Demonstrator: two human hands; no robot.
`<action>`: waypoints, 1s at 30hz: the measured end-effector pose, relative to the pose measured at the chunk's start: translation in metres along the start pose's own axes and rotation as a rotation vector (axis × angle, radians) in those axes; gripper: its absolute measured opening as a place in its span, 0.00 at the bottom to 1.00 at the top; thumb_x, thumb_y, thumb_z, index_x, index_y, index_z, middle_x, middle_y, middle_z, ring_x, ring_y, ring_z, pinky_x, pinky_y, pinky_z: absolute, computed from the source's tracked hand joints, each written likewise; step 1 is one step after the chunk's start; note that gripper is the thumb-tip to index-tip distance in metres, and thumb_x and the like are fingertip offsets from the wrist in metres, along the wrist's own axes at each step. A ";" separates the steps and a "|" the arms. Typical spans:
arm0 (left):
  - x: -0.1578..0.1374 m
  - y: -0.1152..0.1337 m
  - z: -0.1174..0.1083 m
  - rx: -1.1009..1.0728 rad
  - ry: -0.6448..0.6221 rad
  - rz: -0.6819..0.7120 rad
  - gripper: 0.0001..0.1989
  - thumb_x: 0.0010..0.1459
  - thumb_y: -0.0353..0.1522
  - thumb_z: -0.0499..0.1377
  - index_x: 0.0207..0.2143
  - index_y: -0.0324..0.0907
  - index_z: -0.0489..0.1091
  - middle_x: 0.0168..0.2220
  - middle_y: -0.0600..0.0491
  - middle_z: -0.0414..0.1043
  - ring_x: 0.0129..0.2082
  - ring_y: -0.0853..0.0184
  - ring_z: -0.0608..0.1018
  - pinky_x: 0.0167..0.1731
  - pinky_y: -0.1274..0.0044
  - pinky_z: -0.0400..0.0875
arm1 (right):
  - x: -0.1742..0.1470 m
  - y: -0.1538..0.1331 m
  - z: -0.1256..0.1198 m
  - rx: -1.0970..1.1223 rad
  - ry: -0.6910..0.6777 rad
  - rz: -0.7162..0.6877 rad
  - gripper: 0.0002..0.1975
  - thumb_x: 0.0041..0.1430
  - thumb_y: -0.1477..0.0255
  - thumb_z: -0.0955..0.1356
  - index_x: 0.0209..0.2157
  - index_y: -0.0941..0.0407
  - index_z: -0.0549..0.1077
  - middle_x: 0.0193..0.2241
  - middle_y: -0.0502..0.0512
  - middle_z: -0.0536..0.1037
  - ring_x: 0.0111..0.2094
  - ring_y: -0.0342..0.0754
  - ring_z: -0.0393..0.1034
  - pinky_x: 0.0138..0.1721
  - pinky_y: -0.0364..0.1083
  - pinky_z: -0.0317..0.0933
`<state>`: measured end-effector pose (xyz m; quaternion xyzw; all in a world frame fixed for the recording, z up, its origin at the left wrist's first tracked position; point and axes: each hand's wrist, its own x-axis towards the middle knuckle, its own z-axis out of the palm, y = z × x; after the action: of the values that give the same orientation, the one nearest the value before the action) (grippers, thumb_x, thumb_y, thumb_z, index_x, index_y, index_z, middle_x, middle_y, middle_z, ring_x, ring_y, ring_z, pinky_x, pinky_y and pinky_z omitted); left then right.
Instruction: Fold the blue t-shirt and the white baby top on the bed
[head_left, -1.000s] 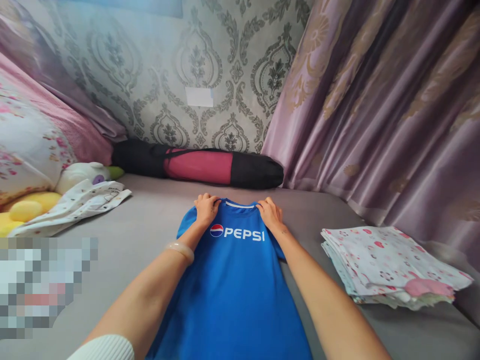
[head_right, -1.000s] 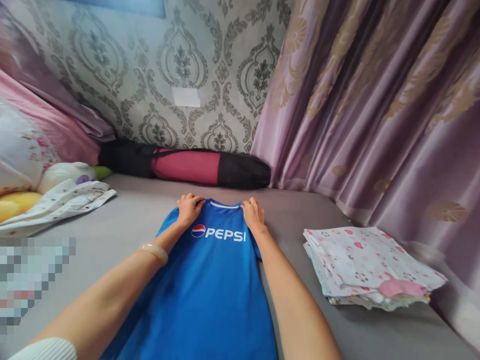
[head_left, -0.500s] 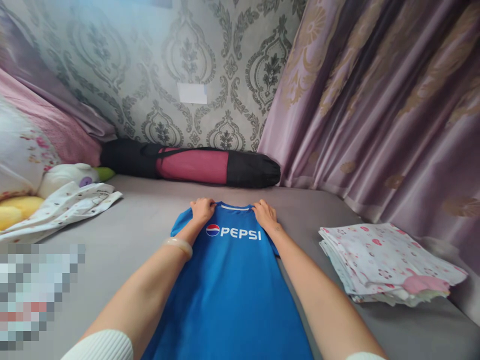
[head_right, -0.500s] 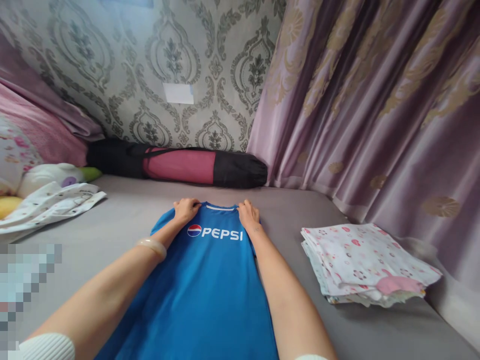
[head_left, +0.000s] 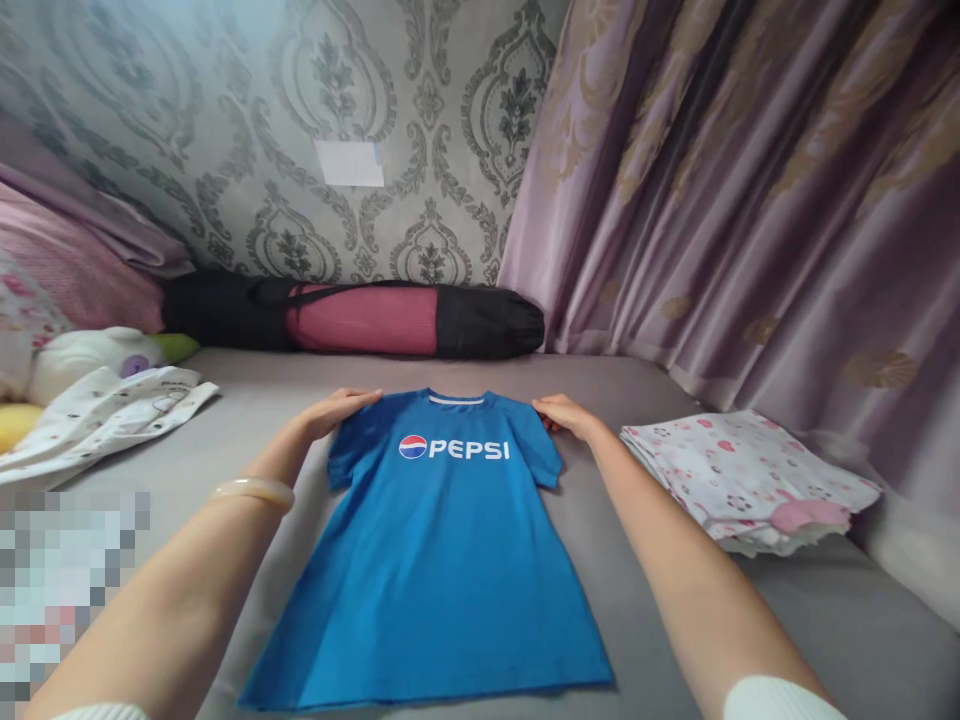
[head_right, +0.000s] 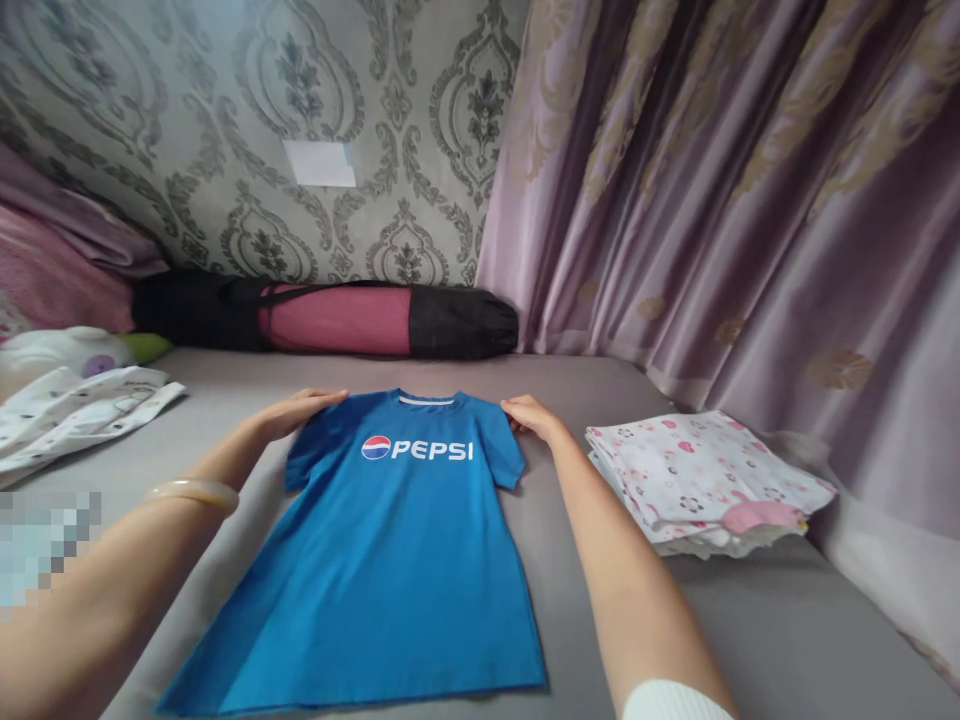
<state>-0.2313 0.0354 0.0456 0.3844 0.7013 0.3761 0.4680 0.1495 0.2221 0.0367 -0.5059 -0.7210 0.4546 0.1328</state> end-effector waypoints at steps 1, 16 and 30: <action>-0.001 -0.002 -0.002 -0.036 -0.012 0.013 0.30 0.36 0.53 0.67 0.35 0.39 0.77 0.33 0.47 0.79 0.40 0.54 0.78 0.41 0.70 0.73 | -0.004 0.000 -0.002 0.042 -0.042 0.018 0.11 0.59 0.69 0.66 0.25 0.59 0.73 0.18 0.50 0.74 0.19 0.40 0.65 0.22 0.38 0.55; -0.028 -0.003 -0.027 0.287 0.114 0.058 0.23 0.35 0.48 0.66 0.30 0.41 0.76 0.29 0.50 0.77 0.33 0.58 0.76 0.30 0.76 0.68 | -0.022 0.003 0.012 0.501 -0.294 0.046 0.21 0.48 0.79 0.68 0.46 0.54 0.74 0.32 0.49 0.80 0.26 0.39 0.70 0.26 0.37 0.62; -0.039 -0.028 -0.018 0.191 0.394 0.057 0.23 0.37 0.50 0.63 0.28 0.41 0.73 0.27 0.51 0.75 0.32 0.59 0.77 0.28 0.75 0.69 | -0.023 0.000 0.006 0.436 -0.177 0.029 0.05 0.46 0.72 0.71 0.27 0.56 0.72 0.21 0.45 0.73 0.22 0.39 0.65 0.24 0.38 0.58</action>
<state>-0.2437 -0.0140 0.0399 0.3657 0.8003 0.3890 0.2727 0.1562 0.1989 0.0392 -0.4337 -0.6073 0.6440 0.1684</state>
